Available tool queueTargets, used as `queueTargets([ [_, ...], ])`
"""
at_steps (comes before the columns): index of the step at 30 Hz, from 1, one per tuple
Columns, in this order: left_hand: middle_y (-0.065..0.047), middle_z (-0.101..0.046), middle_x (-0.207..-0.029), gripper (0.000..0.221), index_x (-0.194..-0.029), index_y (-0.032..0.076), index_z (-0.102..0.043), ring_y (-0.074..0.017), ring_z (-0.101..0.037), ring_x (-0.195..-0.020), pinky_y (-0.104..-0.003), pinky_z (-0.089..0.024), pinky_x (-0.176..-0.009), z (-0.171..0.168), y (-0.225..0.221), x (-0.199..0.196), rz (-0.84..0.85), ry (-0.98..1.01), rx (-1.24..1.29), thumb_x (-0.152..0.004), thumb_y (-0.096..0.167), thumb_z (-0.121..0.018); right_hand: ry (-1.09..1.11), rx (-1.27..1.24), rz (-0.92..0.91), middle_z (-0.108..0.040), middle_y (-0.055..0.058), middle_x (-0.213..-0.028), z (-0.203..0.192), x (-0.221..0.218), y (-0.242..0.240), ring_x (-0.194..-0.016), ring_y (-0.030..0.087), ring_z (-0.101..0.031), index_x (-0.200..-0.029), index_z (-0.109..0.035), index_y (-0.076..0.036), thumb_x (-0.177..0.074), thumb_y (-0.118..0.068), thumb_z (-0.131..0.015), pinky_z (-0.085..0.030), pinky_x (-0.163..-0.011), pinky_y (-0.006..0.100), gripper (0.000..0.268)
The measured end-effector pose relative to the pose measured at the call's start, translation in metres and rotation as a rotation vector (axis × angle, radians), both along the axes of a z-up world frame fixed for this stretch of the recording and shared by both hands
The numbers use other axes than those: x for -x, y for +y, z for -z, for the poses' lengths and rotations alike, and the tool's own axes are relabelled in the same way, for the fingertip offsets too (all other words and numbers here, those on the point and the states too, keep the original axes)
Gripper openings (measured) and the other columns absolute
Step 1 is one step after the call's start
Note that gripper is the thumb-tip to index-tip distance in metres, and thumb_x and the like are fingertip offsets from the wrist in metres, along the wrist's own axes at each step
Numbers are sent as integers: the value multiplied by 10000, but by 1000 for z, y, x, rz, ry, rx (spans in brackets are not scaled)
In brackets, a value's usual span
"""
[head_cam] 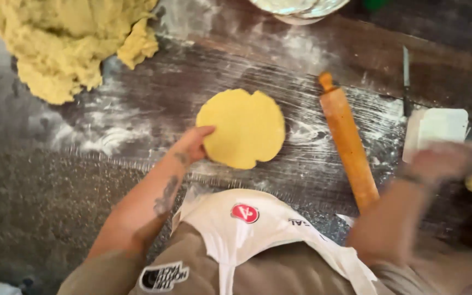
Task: Rolling out dough with a rolling pin, placing it into a pie tin, and trimming the edges with a knife.
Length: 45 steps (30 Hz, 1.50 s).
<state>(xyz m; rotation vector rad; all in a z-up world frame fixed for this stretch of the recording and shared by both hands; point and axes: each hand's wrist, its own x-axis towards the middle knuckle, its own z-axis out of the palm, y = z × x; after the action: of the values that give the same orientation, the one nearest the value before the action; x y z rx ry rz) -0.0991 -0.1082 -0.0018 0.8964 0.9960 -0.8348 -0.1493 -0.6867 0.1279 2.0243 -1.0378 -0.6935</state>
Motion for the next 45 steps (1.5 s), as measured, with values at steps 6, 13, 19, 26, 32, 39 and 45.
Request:
queueTargets([
  [6, -309, -647, -1302, 586, -1414, 7, -541, -480, -642, -1182, -636, -522, -1001, 40, -20, -3, -30, -135, 120, -901, 139, -792, -965, -1780, 1101, -348, -96, -533, 46, -16, 239, -363, 93, -308, -787, -557, -172, -834, -171, -776, -249, -293, 233, 223],
  [13, -285, -664, -1268, 631, -1417, 35, -548, -465, -655, -1168, -644, -547, -934, -35, 117, 4, -61, -173, -45, -835, 106, -781, -2051, -1563, 869, -449, -97, -770, -30, 1, 89, -600, 58, -502, -962, -487, -209, -968, -292, -688, -349, -506, 264, 218],
  [19, -280, -627, -1299, 610, -1472, -2, -482, -464, -613, -1200, -651, -474, -991, -66, 225, -8, 69, -246, -355, -914, 111, -701, -923, -1993, 105, -660, -49, -1054, 40, -35, 308, -973, 131, -608, -1359, -642, -254, -948, -472, -660, -475, -842, 273, 465],
  [26, -321, -678, -1180, 660, -1423, -58, -535, -452, -666, -1157, -656, -495, -967, -49, 88, -59, 176, -296, -121, -811, 52, -756, -1043, -1229, -596, -669, 202, -1173, 30, 18, 255, -1115, 382, -645, -1280, -684, -59, -864, -191, -858, -518, -913, 477, 470],
  [32, -178, -781, -1006, 474, -1164, 66, -760, -366, -753, -995, -532, -605, -813, -26, -70, -50, 599, -486, -312, -746, 282, -815, -535, -823, -99, -663, 167, -1271, 24, 78, 126, -1169, 409, -664, -1586, -431, -222, -651, -357, -888, -534, -937, 596, 1050],
  [39, -199, -717, -1162, 694, -1242, 109, -579, -397, -699, -1131, -582, -562, -938, -74, -14, -50, 1206, -666, -854, -798, 591, -811, -452, -874, -245, -661, 148, -1300, -43, 25, 205, -1224, 352, -654, -1574, -438, -264, -703, -467, -812, -512, -1039, 507, 969],
  [45, -107, -672, -1108, 469, -1356, 170, -547, -146, -609, -476, -219, -475, -362, -28, 55, -68, 49, -681, -493, -1067, 527, -456, -314, -1075, -650, -565, 2, -1400, 8, -6, 280, -1309, 288, -570, -1530, -432, -379, -695, -465, -868, -430, -1084, 528, 946],
])
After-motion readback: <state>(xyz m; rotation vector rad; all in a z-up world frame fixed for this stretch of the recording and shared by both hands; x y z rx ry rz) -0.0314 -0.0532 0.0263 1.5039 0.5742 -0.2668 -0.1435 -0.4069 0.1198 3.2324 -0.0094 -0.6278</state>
